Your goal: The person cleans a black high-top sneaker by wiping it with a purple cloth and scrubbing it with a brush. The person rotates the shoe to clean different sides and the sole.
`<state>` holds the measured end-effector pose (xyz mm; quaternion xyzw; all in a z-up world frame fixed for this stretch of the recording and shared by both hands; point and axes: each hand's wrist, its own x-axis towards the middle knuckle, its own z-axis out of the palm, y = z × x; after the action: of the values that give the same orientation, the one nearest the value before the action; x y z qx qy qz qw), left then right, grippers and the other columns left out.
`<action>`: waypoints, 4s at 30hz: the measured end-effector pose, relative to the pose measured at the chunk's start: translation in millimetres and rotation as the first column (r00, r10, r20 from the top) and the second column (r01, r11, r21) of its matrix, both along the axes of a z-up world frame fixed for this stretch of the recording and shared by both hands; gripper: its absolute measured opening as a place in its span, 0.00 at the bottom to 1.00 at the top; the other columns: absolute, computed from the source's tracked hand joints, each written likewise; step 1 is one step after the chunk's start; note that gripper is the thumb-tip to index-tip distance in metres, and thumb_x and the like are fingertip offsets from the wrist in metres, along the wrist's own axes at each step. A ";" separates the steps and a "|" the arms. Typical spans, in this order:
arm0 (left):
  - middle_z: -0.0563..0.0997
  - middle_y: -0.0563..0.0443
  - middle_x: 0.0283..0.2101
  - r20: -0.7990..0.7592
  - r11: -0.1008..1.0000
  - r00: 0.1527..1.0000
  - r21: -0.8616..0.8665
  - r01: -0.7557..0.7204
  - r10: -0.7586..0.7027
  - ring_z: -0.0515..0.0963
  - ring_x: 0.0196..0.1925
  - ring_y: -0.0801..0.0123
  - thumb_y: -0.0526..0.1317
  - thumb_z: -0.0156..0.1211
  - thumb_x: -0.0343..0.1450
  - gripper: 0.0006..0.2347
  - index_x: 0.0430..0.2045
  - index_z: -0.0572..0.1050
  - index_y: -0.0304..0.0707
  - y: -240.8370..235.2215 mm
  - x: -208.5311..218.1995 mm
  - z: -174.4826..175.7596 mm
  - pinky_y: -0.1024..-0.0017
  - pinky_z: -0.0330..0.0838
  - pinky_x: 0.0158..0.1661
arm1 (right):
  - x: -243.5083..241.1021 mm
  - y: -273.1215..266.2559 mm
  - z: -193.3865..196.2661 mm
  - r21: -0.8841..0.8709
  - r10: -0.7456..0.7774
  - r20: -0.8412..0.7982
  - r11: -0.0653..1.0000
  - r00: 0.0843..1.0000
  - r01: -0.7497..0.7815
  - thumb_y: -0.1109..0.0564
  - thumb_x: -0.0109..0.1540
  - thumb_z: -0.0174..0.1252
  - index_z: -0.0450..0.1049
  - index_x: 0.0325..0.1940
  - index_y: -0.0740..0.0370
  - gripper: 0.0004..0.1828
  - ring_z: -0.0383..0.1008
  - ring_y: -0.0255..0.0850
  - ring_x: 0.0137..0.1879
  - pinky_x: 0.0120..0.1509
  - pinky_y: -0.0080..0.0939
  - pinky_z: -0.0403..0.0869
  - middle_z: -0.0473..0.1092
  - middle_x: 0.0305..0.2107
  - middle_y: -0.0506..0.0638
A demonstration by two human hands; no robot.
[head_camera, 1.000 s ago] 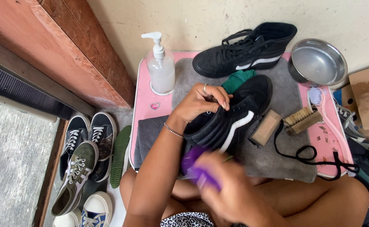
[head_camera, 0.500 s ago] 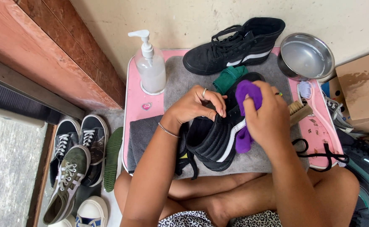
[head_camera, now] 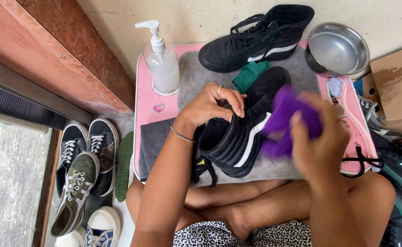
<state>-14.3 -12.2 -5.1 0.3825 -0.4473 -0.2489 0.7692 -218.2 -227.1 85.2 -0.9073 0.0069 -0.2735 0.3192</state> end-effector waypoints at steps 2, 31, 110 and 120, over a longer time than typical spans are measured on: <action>0.89 0.39 0.36 0.004 1.000 1.000 -0.017 -0.010 0.010 0.88 0.43 0.58 0.33 0.87 0.63 0.09 0.31 0.89 0.30 0.7 0.6 -0.3 0.62 0.79 0.52 | 30.9 -18.5 -9.4 -0.135 -0.073 0.164 0.986 0.984 0.096 0.63 0.76 0.66 0.78 0.74 0.74 0.22 0.81 0.74 0.55 0.59 0.68 0.77 0.79 0.54 0.74; 0.88 0.52 0.41 0.161 0.995 0.985 0.088 0.048 -0.062 0.86 0.49 0.69 0.48 0.78 0.74 0.10 0.37 0.84 0.45 4.7 6.2 7.1 0.53 0.67 0.79 | -30.3 22.5 5.7 -0.217 0.126 0.081 0.970 0.989 -0.106 0.59 0.68 0.66 0.82 0.68 0.59 0.22 0.79 0.56 0.53 0.61 0.55 0.78 0.76 0.51 0.62; 0.86 0.45 0.43 0.049 0.984 0.995 0.156 0.084 -0.093 0.83 0.46 0.70 0.45 0.79 0.73 0.09 0.36 0.85 0.43 10.4 11.3 -6.3 0.75 0.76 0.50 | -58.4 79.3 -16.7 0.096 0.583 -0.202 0.812 0.787 -0.576 0.55 0.62 0.65 0.79 0.66 0.55 0.26 0.85 0.51 0.42 0.50 0.49 0.80 0.79 0.41 0.53; 0.88 0.41 0.37 -0.042 0.997 0.999 0.071 0.014 -0.011 0.86 0.41 0.63 0.32 0.86 0.63 0.09 0.32 0.89 0.31 -0.9 3.0 -7.1 0.66 0.81 0.49 | 50.5 -8.8 -33.4 -0.144 -0.097 0.027 0.985 0.995 0.100 0.59 0.67 0.66 0.85 0.64 0.61 0.20 0.83 0.67 0.43 0.49 0.62 0.77 0.80 0.40 0.62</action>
<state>-11.2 -13.1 -12.2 0.4018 -0.4245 -0.2773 0.7625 -167.8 -235.9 51.8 -0.9239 0.0287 -0.2977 0.2386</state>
